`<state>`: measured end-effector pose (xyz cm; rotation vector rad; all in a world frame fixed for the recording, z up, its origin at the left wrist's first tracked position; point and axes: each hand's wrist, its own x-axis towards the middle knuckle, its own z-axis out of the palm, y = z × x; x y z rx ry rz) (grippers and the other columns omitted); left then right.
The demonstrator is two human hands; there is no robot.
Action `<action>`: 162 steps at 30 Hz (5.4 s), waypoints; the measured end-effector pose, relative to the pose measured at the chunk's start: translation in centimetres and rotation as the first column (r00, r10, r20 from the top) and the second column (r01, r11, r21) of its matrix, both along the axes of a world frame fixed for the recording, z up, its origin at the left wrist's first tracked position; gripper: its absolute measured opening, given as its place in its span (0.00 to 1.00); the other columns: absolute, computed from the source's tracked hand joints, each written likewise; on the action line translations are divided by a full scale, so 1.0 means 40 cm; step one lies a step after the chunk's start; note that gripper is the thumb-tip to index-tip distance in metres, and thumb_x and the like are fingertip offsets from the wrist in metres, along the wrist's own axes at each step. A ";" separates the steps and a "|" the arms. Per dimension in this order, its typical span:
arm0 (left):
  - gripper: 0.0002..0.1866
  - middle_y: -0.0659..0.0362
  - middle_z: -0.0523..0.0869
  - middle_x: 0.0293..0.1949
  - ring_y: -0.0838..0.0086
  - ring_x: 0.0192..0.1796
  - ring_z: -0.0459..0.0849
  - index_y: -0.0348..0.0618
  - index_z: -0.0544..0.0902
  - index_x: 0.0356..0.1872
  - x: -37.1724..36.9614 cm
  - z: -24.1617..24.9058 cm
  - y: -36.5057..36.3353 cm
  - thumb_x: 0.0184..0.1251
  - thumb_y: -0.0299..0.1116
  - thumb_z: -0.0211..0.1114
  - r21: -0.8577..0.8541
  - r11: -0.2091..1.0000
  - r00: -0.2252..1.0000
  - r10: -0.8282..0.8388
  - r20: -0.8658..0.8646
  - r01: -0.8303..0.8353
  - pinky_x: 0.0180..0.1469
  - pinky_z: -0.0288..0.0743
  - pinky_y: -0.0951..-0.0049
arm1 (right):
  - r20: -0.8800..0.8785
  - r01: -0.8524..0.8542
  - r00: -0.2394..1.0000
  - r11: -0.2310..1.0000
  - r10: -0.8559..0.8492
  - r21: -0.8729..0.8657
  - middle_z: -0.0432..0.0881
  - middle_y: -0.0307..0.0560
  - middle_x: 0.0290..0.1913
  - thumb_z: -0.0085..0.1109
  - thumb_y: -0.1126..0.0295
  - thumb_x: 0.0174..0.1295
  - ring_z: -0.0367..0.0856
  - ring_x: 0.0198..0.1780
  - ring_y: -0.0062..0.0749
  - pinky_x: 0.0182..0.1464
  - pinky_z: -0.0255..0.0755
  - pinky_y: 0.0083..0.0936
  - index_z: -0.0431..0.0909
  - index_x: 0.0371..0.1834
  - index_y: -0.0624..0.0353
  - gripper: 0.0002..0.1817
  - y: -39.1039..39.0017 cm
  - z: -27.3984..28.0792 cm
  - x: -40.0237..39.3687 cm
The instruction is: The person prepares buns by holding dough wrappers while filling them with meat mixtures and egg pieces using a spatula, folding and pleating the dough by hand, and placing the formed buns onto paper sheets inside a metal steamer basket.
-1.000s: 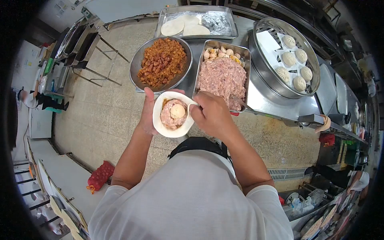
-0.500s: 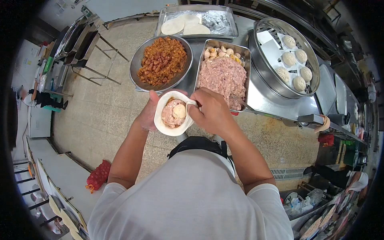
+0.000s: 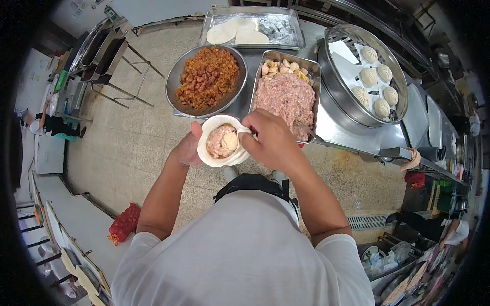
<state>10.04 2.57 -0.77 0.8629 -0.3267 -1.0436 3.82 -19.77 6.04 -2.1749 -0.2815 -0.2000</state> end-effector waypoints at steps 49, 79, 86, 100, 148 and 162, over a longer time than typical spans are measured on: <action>0.30 0.63 0.83 0.50 0.81 0.46 0.82 0.47 0.73 0.69 0.065 0.069 -0.010 0.71 0.51 0.59 0.519 0.834 0.910 -0.346 0.229 0.186 0.33 0.72 0.79 | -0.055 0.001 0.998 0.994 -0.007 -0.108 0.78 0.56 0.27 0.65 0.72 0.52 0.79 0.29 0.50 0.34 0.72 0.40 0.80 0.32 0.65 0.08 0.016 -0.028 -0.015; 0.55 0.51 0.74 0.65 0.54 0.55 0.85 0.50 0.62 0.73 -0.094 -0.075 -0.063 0.56 0.84 0.43 -0.244 0.911 0.930 0.274 -0.247 -0.333 0.31 0.89 0.50 | 0.019 0.145 0.989 0.989 -0.145 -0.013 0.78 0.54 0.29 0.63 0.71 0.53 0.80 0.32 0.51 0.36 0.73 0.41 0.81 0.32 0.65 0.08 0.035 0.010 -0.026; 0.57 0.49 0.75 0.64 0.55 0.52 0.86 0.47 0.61 0.73 -0.083 -0.080 -0.053 0.54 0.85 0.44 -0.273 0.932 0.964 0.194 -0.182 -0.240 0.26 0.87 0.58 | -0.049 0.056 0.997 0.995 -0.052 0.082 0.78 0.53 0.28 0.64 0.70 0.52 0.80 0.30 0.50 0.34 0.72 0.42 0.82 0.32 0.64 0.08 0.016 -0.033 -0.014; 0.59 0.48 0.77 0.61 0.59 0.47 0.88 0.43 0.63 0.71 -0.083 -0.087 -0.059 0.53 0.86 0.45 -0.176 0.949 0.965 0.260 -0.041 -0.263 0.26 0.86 0.59 | -0.136 0.090 0.988 0.983 -0.068 0.162 0.77 0.53 0.28 0.64 0.74 0.53 0.78 0.29 0.44 0.33 0.71 0.38 0.81 0.35 0.66 0.09 0.024 -0.013 -0.018; 0.59 0.48 0.83 0.54 0.61 0.54 0.86 0.36 0.70 0.66 -0.053 -0.028 -0.053 0.56 0.86 0.34 -0.047 0.958 0.952 0.272 -0.143 -0.281 0.58 0.81 0.57 | -0.128 0.079 0.991 0.965 -0.048 0.249 0.77 0.47 0.29 0.64 0.76 0.48 0.78 0.29 0.35 0.34 0.71 0.31 0.82 0.32 0.63 0.07 0.031 -0.055 -0.053; 0.57 0.47 0.85 0.51 0.58 0.50 0.88 0.37 0.73 0.63 -0.071 -0.005 -0.045 0.59 0.85 0.33 -0.165 0.931 0.897 0.249 -0.364 -0.325 0.46 0.86 0.54 | 0.060 0.073 0.995 0.983 -0.084 0.168 0.78 0.43 0.35 0.71 0.77 0.47 0.76 0.32 0.29 0.34 0.70 0.26 0.83 0.35 0.62 0.11 0.034 -0.025 -0.051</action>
